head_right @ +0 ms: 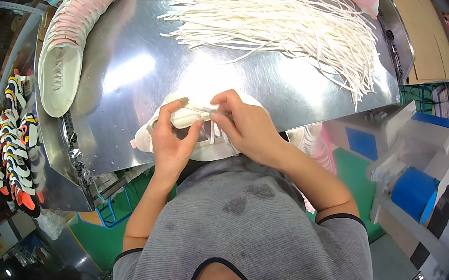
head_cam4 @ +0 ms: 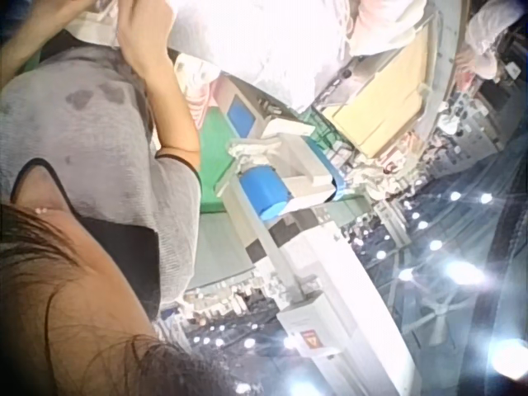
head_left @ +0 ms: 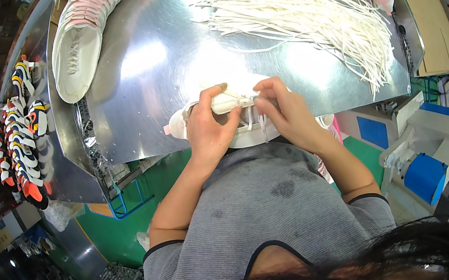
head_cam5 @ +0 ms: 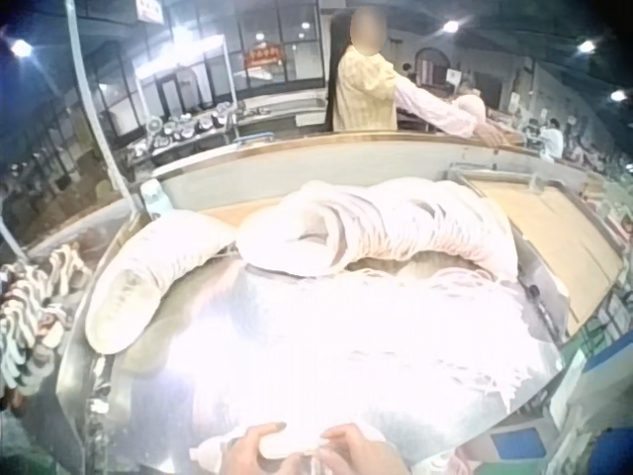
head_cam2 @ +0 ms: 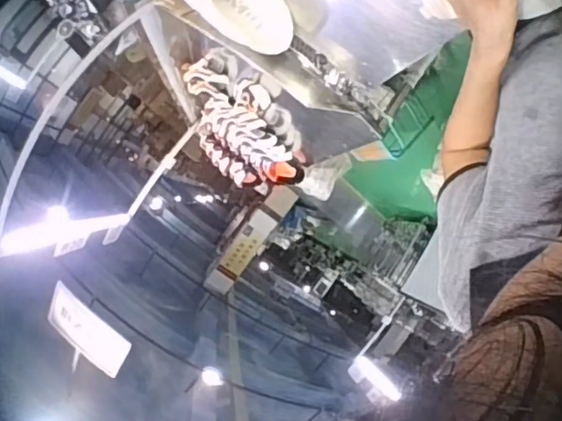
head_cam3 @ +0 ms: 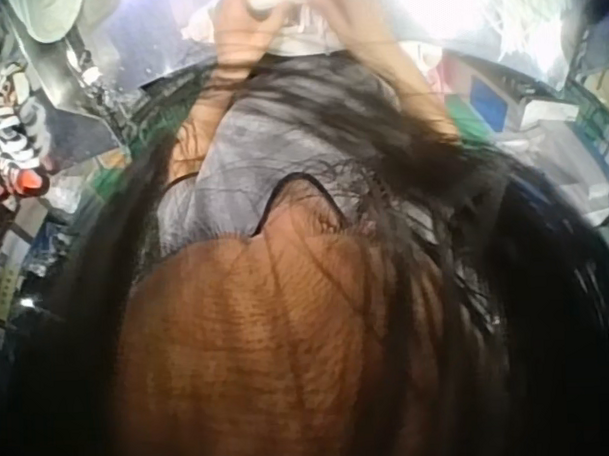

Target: The person laces white sneakers by hand. The person takes a white lace from a pile on the table and threads it through the eyelets of a shoe, one after another, until the shoe is laced.

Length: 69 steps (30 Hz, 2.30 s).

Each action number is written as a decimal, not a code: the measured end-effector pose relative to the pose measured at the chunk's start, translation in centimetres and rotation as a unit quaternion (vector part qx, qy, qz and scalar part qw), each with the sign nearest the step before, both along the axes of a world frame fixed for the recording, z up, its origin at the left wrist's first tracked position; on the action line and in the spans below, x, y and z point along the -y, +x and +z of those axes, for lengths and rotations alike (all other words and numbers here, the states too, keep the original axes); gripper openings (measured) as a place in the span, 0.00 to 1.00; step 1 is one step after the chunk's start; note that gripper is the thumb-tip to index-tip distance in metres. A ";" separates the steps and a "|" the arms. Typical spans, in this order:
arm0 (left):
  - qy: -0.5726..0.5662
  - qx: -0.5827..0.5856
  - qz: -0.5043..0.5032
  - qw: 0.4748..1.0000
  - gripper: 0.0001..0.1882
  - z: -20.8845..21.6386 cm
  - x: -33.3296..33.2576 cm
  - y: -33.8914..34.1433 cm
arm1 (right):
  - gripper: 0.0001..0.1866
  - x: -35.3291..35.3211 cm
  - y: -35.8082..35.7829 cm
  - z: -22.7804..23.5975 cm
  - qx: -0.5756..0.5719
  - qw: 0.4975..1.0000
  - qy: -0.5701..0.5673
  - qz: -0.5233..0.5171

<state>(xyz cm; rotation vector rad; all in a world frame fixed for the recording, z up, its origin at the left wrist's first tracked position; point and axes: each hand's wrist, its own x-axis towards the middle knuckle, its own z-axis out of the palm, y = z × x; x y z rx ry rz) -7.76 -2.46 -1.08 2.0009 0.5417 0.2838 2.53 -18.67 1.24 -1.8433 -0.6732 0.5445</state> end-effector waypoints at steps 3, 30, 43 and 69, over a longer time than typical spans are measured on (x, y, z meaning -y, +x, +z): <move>0.000 -0.002 0.004 1.000 0.25 -0.3 0.1 -0.1 | 0.09 0.7 -0.3 0.6 0.020 0.997 -0.060 0.035; -0.388 0.009 -0.026 0.921 0.17 1.6 -2.8 0.9 | 0.09 1.4 2.0 -3.6 0.184 0.964 -0.158 -0.103; 0.201 0.019 -0.104 0.974 0.09 2.2 0.8 1.8 | 0.07 2.5 -1.1 0.2 0.197 0.976 -0.088 -0.039; 0.256 -0.025 -0.196 0.946 0.14 2.1 -0.5 3.6 | 0.09 2.8 0.5 -1.7 -0.086 0.991 0.103 -0.024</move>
